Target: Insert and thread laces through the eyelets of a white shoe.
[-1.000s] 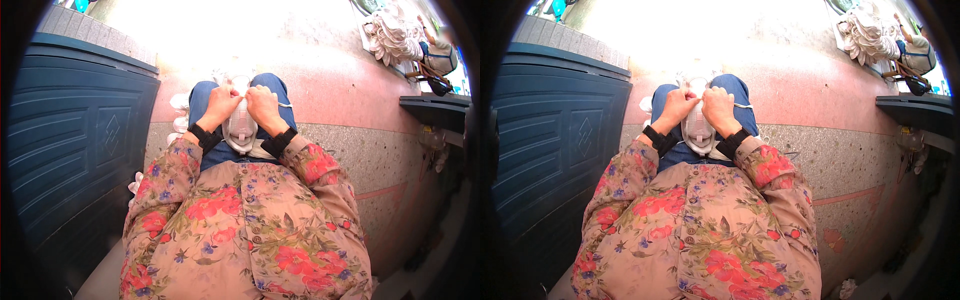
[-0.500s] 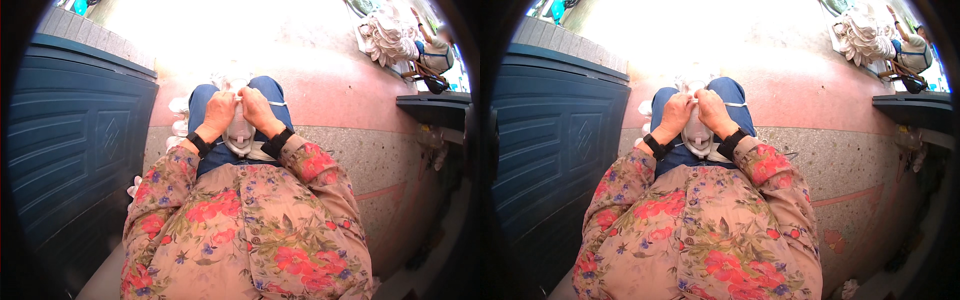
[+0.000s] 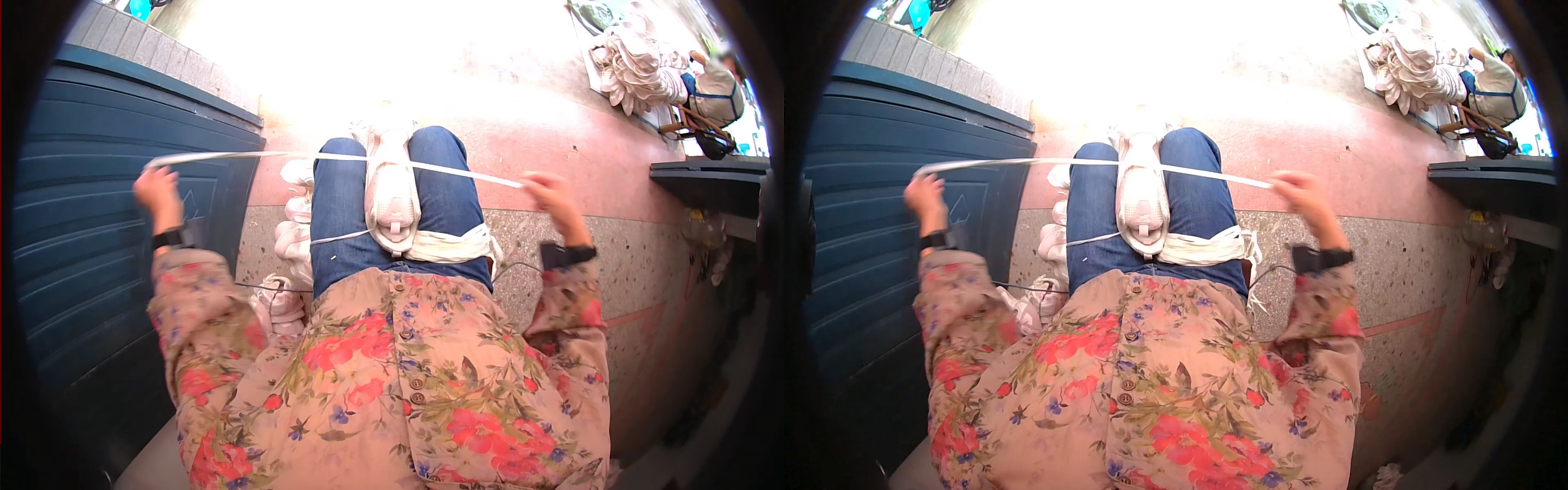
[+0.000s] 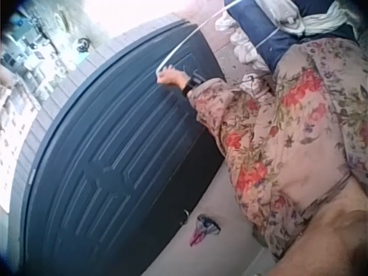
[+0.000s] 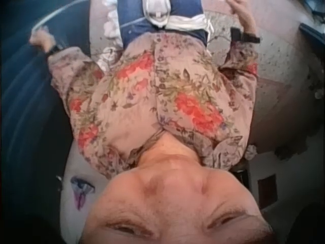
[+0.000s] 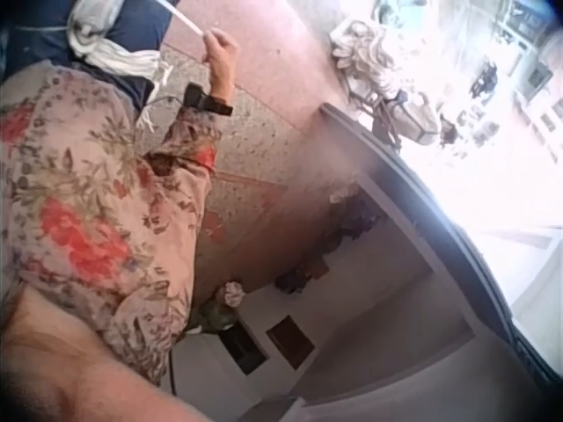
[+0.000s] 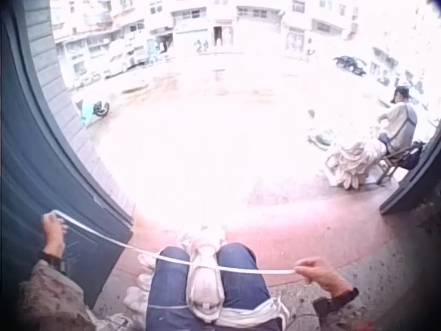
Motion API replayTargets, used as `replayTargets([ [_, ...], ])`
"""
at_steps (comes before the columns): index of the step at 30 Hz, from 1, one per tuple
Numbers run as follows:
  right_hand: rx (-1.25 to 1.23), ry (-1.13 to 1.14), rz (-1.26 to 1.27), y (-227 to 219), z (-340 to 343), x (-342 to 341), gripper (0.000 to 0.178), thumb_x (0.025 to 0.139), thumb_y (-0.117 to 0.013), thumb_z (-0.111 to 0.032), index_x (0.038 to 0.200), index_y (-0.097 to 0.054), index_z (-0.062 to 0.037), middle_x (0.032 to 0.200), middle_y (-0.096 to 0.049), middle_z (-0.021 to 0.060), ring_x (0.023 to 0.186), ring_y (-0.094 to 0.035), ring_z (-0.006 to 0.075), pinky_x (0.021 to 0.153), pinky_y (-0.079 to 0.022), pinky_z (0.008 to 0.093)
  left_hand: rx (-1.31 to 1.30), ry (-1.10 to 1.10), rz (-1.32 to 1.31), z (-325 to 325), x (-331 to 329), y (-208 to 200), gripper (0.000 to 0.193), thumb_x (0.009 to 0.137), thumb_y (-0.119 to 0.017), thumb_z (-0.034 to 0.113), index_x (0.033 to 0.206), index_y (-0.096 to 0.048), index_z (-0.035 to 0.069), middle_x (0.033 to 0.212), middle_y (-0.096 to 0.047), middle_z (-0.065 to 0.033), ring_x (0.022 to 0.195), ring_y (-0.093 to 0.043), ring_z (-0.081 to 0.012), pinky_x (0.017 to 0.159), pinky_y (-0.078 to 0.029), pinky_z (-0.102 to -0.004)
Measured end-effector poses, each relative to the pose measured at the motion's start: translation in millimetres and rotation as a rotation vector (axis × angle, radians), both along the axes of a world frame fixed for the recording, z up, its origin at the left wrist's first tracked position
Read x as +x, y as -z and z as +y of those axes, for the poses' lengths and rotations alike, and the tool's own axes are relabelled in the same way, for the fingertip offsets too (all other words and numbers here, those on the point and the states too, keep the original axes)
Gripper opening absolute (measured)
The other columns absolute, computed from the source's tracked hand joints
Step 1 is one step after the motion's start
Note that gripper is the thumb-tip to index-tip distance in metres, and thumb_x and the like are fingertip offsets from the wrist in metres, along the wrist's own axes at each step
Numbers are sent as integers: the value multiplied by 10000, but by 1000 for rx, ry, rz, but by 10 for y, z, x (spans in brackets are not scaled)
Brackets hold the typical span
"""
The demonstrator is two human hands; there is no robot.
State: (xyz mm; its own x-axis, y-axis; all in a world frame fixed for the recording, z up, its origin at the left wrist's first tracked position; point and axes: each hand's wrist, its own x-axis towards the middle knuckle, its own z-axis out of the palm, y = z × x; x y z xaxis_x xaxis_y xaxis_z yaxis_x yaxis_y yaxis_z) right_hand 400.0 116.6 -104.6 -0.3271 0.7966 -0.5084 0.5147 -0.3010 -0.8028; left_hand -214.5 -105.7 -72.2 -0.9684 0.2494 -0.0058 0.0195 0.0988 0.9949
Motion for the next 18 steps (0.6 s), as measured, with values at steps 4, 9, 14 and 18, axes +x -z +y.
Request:
replayTargets([
  [4,-103,701,812,1,201,1138,202,858,-526,-126,1031,-552,-25,605,-407,-67,474,-334,25,422,-284,183,-151,-142,419,-2680,-2169,-780,231,786,-453,-43,991,-461,-149,992,-550,-239,814,-610,-320,680,-535,-363],
  [9,-137,634,1507,-609,361,2807,260,901,-441,-127,1116,-475,15,653,-477,33,596,-469,77,569,-440,244,222,-366,38,-2195,-2163,-733,175,799,-425,-42,958,-484,-81,914,-524,-137,752,-544,-234,652,-458,-326],
  [14,420,449,1039,-1183,331,1547,271,876,-413,-19,1135,-449,54,1171,-483,154,1124,-453,216,1002,-343,337,23,-42,-138,-1136,-1082,-693,29,818,-556,70,803,-543,92,564,-386,49,429,-323,-47,403,-267,-215],
  [18,268,250,394,-718,99,65,219,894,-471,-176,1012,-570,-20,951,-602,95,888,-574,169,860,-450,306,-204,515,-225,155,770,-469,199,823,-505,85,659,-415,154,552,-355,70,415,-295,-14,358,-242,-176],
])
